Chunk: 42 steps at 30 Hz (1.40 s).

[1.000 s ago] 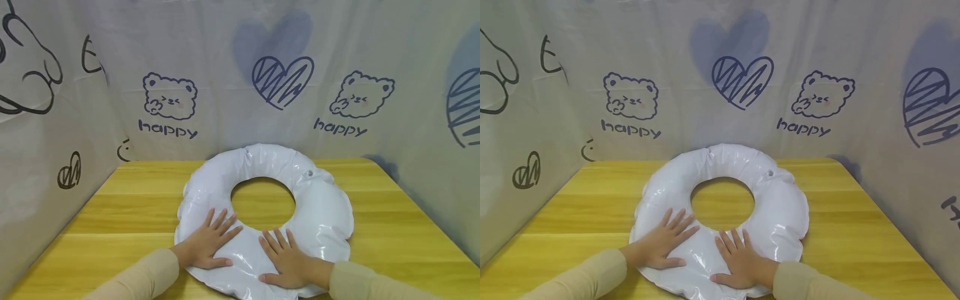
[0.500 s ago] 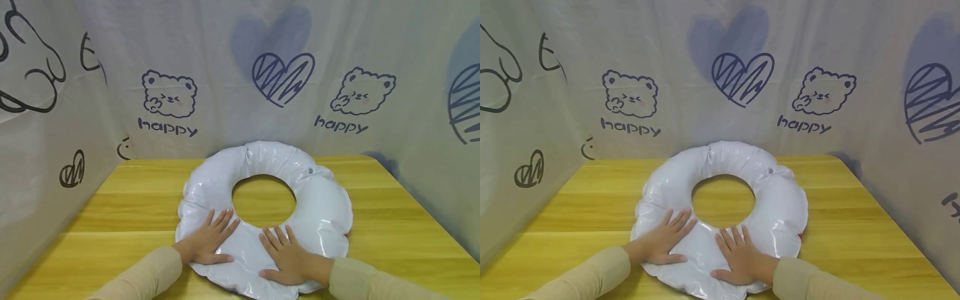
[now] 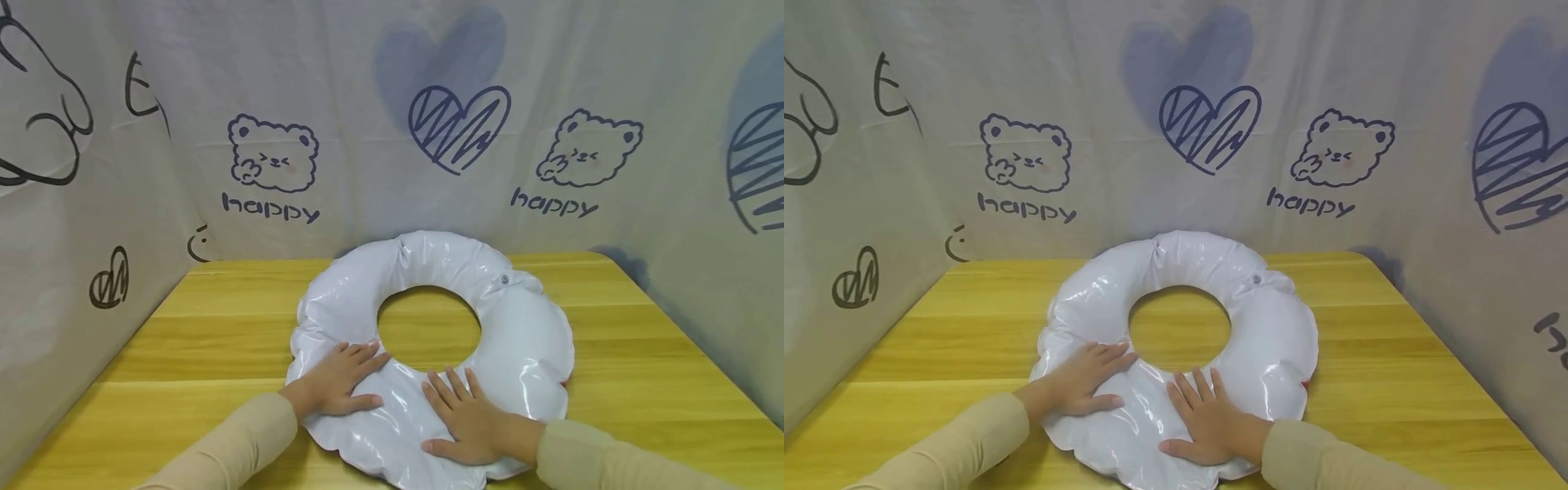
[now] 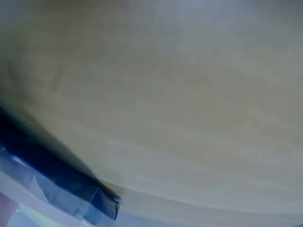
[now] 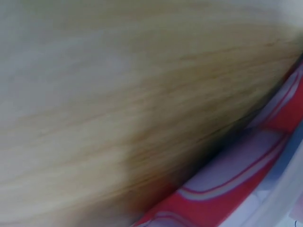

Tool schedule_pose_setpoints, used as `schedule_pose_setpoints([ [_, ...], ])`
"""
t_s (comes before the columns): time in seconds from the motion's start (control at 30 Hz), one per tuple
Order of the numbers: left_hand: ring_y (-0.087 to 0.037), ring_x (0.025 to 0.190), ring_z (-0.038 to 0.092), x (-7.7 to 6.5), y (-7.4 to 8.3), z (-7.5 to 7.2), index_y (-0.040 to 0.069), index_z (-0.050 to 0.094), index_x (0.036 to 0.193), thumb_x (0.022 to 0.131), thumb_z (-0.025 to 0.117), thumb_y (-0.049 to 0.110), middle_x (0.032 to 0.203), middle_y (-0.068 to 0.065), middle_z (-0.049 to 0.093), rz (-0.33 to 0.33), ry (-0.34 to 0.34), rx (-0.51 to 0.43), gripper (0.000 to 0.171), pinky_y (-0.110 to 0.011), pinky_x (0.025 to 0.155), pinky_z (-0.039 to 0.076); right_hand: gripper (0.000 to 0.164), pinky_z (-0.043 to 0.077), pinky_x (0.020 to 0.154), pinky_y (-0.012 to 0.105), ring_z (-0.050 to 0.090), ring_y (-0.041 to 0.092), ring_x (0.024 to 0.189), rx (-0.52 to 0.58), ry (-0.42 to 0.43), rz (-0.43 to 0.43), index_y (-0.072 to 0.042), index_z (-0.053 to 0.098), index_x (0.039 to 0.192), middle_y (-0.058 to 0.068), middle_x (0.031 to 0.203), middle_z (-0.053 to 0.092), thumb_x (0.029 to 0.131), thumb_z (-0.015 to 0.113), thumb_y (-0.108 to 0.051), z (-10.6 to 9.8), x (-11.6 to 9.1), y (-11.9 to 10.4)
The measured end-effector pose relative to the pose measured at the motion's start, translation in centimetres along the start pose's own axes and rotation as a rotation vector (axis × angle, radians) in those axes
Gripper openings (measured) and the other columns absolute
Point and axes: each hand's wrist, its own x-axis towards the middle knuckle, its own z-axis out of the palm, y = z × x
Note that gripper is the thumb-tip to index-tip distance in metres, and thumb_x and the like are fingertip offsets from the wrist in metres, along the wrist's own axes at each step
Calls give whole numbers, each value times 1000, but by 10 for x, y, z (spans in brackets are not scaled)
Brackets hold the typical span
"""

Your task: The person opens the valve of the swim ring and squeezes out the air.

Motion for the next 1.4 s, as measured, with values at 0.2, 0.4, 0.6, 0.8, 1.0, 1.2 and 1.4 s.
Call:
schedule_pose_setpoints([
  [0.2, -29, 122, 47, 1, 4, -4, 14, 45, 136, 88, 44, 59, 130, -12, 54, 59, 57, 131, 66, -53, 103, 32, 83, 4, 108, 65, 7, 45, 141, 47, -19, -42, -2, 20, 147, 19, 155, 13, 91, 37, -61, -1, -6, 7],
  [0.4, -23, 114, 50, -3, 16, -9, 17, 51, 132, 87, 44, 61, 116, -5, 57, 132, 56, 230, 63, -52, 103, 33, 80, 4, 109, 61, 9, 40, 142, 98, -27, -138, -12, 21, 149, 11, 156, 15, 89, 41, -62, -6, -17, 30],
  [0.6, -18, 95, 55, -8, 40, -11, 15, 55, 126, 86, 40, 65, 96, -1, 56, 209, 105, 328, 66, -47, 94, 41, 66, 19, 107, 58, 27, 37, 138, 49, 36, -198, -17, 38, 143, 6, 150, 33, 90, 42, -58, -14, -28, 48],
  [0.8, -24, 109, 53, -12, 45, -3, 16, 50, 132, 86, 40, 66, 115, -7, 57, 180, 115, 309, 70, -47, 96, 38, 58, 23, 107, 59, 33, 35, 136, 13, 76, -156, -12, 45, 138, 8, 147, 39, 95, 39, -51, -16, -29, 48],
  [1.0, -43, 137, 26, -21, 36, 7, 17, 36, 143, 86, 40, 67, 148, -19, 34, 134, 134, 224, 76, -61, 106, 20, 87, -19, 112, 28, 29, 36, 137, -245, 257, -192, -2, 31, 143, 16, 149, 32, 86, 41, -67, -1, -34, 59],
  [1.2, -48, 137, 20, -25, 34, 12, 17, 32, 145, 85, 37, 69, 150, -23, 25, 115, 150, 217, 79, -64, 104, 10, 90, -22, 111, 27, 24, 36, 139, -303, 366, -78, -3, 33, 143, 16, 150, 31, 82, 45, -69, -1, -37, 75],
  [1.4, -48, 138, 16, -25, 33, 15, 18, 27, 147, 86, 32, 70, 152, -22, 21, 89, 138, 214, 81, -66, 103, 2, 80, -27, 108, 35, 9, 35, 144, -65, 269, 57, -4, 27, 146, 18, 154, 19, 89, 46, -57, -8, -40, 84],
])
